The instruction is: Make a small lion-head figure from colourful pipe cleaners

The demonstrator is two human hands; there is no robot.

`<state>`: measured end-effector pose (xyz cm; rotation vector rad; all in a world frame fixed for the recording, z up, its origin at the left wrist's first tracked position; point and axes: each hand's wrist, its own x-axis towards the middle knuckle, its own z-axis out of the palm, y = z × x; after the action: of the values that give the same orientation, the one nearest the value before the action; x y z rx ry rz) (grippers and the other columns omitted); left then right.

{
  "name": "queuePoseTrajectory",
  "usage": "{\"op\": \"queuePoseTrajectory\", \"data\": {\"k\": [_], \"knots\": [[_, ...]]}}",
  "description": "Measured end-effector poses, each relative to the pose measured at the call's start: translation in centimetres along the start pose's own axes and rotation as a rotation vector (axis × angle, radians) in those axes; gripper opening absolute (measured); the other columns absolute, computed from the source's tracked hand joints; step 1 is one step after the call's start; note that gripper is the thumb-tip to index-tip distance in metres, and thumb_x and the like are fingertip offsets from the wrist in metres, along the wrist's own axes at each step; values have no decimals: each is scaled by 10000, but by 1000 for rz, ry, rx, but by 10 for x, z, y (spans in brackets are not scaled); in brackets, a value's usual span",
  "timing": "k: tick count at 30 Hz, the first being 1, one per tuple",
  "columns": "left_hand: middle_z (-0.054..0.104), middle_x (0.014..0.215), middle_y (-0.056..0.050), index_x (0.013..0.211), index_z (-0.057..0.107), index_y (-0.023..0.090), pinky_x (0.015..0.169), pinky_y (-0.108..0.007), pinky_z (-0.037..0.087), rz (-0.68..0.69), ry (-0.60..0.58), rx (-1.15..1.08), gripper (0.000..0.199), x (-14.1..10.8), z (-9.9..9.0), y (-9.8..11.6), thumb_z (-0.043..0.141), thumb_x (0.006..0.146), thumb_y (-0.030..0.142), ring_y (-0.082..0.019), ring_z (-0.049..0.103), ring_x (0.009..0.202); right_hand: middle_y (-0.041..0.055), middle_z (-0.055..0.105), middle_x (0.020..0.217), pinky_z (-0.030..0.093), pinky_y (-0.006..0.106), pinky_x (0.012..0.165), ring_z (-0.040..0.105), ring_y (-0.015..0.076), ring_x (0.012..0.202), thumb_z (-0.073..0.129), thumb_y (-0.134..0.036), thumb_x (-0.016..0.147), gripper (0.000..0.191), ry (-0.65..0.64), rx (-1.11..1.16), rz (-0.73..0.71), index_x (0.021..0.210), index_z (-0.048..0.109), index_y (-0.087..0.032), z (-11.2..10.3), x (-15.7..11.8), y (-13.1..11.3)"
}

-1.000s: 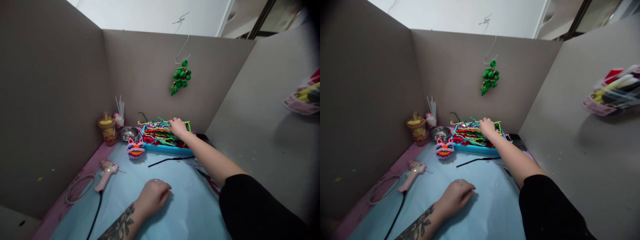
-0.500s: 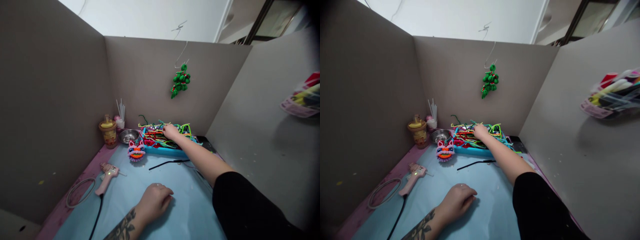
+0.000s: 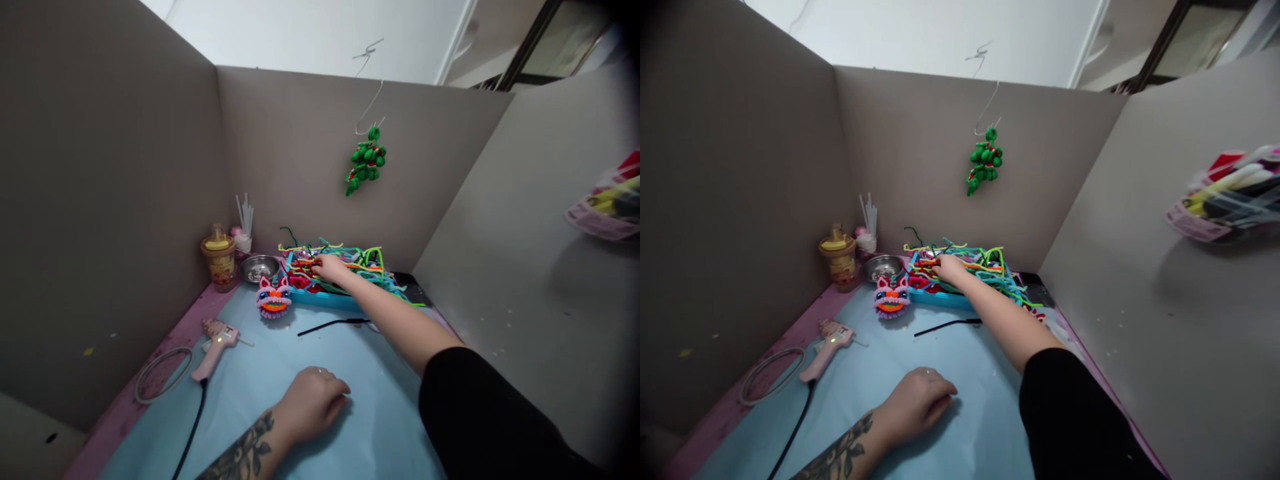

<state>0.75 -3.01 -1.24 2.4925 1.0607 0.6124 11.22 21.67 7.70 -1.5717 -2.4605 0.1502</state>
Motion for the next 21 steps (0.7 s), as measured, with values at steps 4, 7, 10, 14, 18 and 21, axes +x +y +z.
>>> {"op": "queuePoseTrajectory", "data": {"k": [4, 7, 10, 14, 18, 21], "knots": [[727, 865, -60, 1010, 675, 198, 741, -286, 468, -25, 28, 5, 224, -1, -2, -5, 510, 862, 168, -183, 662, 804, 113, 743, 991, 467, 260, 760, 671, 223, 921, 582, -205, 845, 187, 51, 58, 16, 945, 733, -160, 9, 22, -15], [726, 857, -61, 1008, 670, 195, 741, -285, 466, -5, 38, 10, 224, -1, -3, -4, 505, 858, 165, -179, 658, 797, 84, 750, 953, 468, 248, 804, 668, 190, 914, 573, -200, 855, 171, 99, 109, -9, 891, 738, -174, -2, 33, -16], [719, 844, -63, 1003, 664, 194, 748, -293, 467, 38, 27, 13, 211, -1, -2, -1, 506, 864, 183, -181, 656, 794, 40, 746, 823, 487, 228, 751, 671, 147, 791, 577, -221, 847, 162, 177, 303, -37, 880, 728, -176, -20, 38, -10], [713, 832, -64, 996, 662, 191, 757, -303, 469, 64, 28, 13, 202, 0, -4, 1, 499, 877, 196, -182, 654, 789, 9, 696, 650, 502, 218, 638, 631, 113, 604, 617, -170, 773, 84, 218, 718, -77, 747, 694, -150, -42, 34, 0], [717, 830, -67, 995, 667, 185, 740, -306, 473, 60, 28, 11, 218, 0, -5, 1, 491, 866, 178, -190, 659, 786, 20, 701, 666, 518, 227, 613, 626, 107, 587, 664, -175, 743, 46, 233, 959, -78, 769, 683, -142, -53, 26, -2], [721, 828, -66, 986, 674, 190, 735, -301, 479, 52, 33, -1, 219, 0, -5, -1, 498, 856, 174, -189, 664, 783, 37, 723, 725, 537, 241, 638, 656, 119, 645, 699, -219, 738, 101, 245, 1059, -83, 807, 685, -146, -56, 25, -14]]}}
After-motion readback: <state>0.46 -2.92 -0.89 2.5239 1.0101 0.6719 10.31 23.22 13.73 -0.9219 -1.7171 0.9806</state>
